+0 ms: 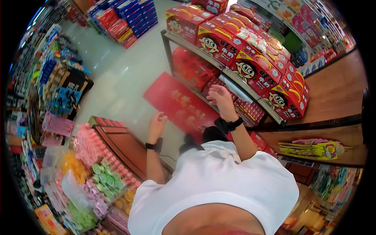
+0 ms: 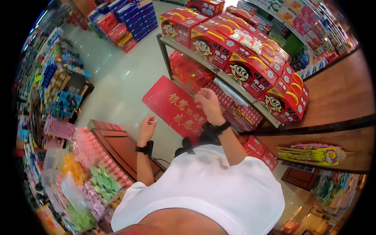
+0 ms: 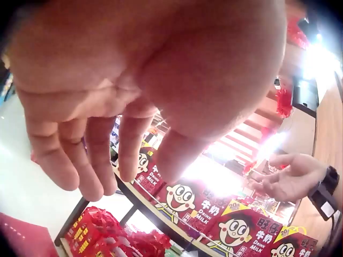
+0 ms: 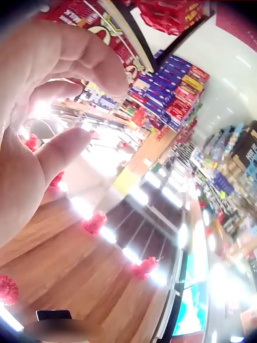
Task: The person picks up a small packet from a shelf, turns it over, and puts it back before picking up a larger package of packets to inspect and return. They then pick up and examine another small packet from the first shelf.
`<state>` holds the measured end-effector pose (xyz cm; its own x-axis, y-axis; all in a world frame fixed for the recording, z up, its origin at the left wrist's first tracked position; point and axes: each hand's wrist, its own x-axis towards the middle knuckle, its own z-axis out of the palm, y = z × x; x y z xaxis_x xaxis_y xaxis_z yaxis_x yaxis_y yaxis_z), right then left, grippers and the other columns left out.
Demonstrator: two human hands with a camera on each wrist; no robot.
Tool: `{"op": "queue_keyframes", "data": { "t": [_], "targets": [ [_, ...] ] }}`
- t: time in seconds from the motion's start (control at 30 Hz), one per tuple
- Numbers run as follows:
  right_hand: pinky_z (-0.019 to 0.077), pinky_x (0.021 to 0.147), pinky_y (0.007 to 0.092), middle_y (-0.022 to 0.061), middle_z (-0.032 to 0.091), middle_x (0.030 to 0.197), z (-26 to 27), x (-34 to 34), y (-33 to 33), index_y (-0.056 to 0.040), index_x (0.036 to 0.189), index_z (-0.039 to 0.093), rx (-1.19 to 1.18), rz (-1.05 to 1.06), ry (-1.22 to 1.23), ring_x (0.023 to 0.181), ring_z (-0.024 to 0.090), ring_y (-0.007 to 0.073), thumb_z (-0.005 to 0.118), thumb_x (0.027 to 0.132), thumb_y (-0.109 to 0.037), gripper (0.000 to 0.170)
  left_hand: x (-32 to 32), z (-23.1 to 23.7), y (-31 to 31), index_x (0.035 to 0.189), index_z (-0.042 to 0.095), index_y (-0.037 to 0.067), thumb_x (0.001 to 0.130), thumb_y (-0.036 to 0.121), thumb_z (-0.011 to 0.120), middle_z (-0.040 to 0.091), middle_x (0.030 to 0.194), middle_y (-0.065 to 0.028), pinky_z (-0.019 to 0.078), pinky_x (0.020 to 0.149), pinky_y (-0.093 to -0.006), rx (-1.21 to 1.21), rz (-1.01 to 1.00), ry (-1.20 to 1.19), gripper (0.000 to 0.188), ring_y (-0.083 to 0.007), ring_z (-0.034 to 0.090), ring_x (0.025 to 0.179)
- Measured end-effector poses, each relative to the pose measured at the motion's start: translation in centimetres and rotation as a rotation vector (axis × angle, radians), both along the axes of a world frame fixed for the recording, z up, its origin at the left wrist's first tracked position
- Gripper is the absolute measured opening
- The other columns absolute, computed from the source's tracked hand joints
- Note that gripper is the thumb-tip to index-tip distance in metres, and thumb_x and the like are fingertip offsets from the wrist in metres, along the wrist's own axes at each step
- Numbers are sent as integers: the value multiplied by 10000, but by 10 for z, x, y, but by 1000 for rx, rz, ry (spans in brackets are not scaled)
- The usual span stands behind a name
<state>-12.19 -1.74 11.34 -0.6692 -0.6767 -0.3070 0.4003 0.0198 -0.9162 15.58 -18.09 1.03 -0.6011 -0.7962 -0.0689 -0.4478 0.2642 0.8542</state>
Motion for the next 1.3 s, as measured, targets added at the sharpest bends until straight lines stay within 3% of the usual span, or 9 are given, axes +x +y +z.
{"op": "queue_keyframes", "data": {
  "t": [0.23, 0.47, 0.53, 0.63, 0.7, 0.8, 0.97, 1.17, 1.3],
  "targets": [
    [538, 722, 287, 58, 584, 1115, -1, -88, 7, -16, 1286, 503, -22, -291, 71, 881, 643, 162, 672, 902, -149, 441, -119, 2, -53, 1177, 634, -28, 912, 187, 696, 675, 1121, -204, 541, 856, -382, -26, -115, 57, 348, -302, 678, 1012],
    [548, 775, 303, 131, 518, 1347, 7, -179, -6, 37, 1391, 434, -12, -432, 203, 1048, 629, 193, 680, 905, -165, 581, -282, 30, -58, 1185, 627, -40, 926, 200, 664, 661, 1159, -210, 526, 899, -372, 98, -339, 113, 355, -306, 664, 1052],
    [555, 797, 301, 171, 454, 1444, 25, -214, -11, 54, 1450, 375, -37, -442, 168, 1121, 609, 210, 683, 906, -155, 660, -340, 34, -62, 1192, 628, -18, 927, 186, 682, 680, 1060, -130, 526, 815, -308, -17, -404, 186, 339, -198, 659, 956],
    [538, 710, 266, 128, 659, 1128, 28, -243, -16, 18, 1461, 360, -102, -510, 200, 855, 634, 136, 710, 872, -199, 719, -399, 69, -52, 1191, 628, -12, 929, 173, 673, 682, 1057, -123, 515, 813, -315, -117, -497, 202, 324, -199, 651, 952],
    [538, 702, 266, 138, 660, 1115, 24, -262, -16, 19, 1479, 332, -98, -485, 179, 853, 632, 137, 701, 878, -212, 742, -437, 92, -44, 1176, 625, -39, 931, 167, 644, 669, 1134, -188, 501, 926, -382, -207, -547, 228, 321, -307, 645, 1068],
    [537, 734, 276, 161, 657, 1122, 19, -280, -17, 29, 1486, 308, -122, -452, 149, 885, 628, 147, 694, 887, -199, 748, -487, 91, -35, 1168, 636, -9, 919, 119, 650, 670, 1092, -183, 507, 894, -387, -213, -566, 330, 281, -304, 647, 1037],
    [516, 852, 275, 179, 591, 1240, 13, -304, -21, 47, 1487, 288, -133, -404, 144, 1045, 597, 172, 693, 891, -127, 742, -543, 107, -14, 1145, 659, 26, 896, 118, 681, 686, 1022, -148, 508, 787, -355, -470, -522, 462, 266, -268, 639, 920],
    [504, 964, 305, 192, 383, 1475, 14, -311, -27, 74, 1475, 297, -222, -410, 60, 1253, 521, 228, 659, 905, -70, 690, -570, 99, -11, 1094, 670, -2, 868, 135, 678, 683, 1028, -198, 482, 889, -445, -471, -562, 335, 264, -379, 628, 984],
    [510, 945, 303, 153, 493, 1346, 0, -314, -28, 65, 1425, 359, -291, -423, 30, 1230, 544, 212, 651, 905, -58, 608, -577, 95, -15, 1074, 673, -8, 870, 128, 676, 689, 1015, -199, 494, 866, -432, -408, -545, 318, 246, -378, 641, 962]
  ]
}}
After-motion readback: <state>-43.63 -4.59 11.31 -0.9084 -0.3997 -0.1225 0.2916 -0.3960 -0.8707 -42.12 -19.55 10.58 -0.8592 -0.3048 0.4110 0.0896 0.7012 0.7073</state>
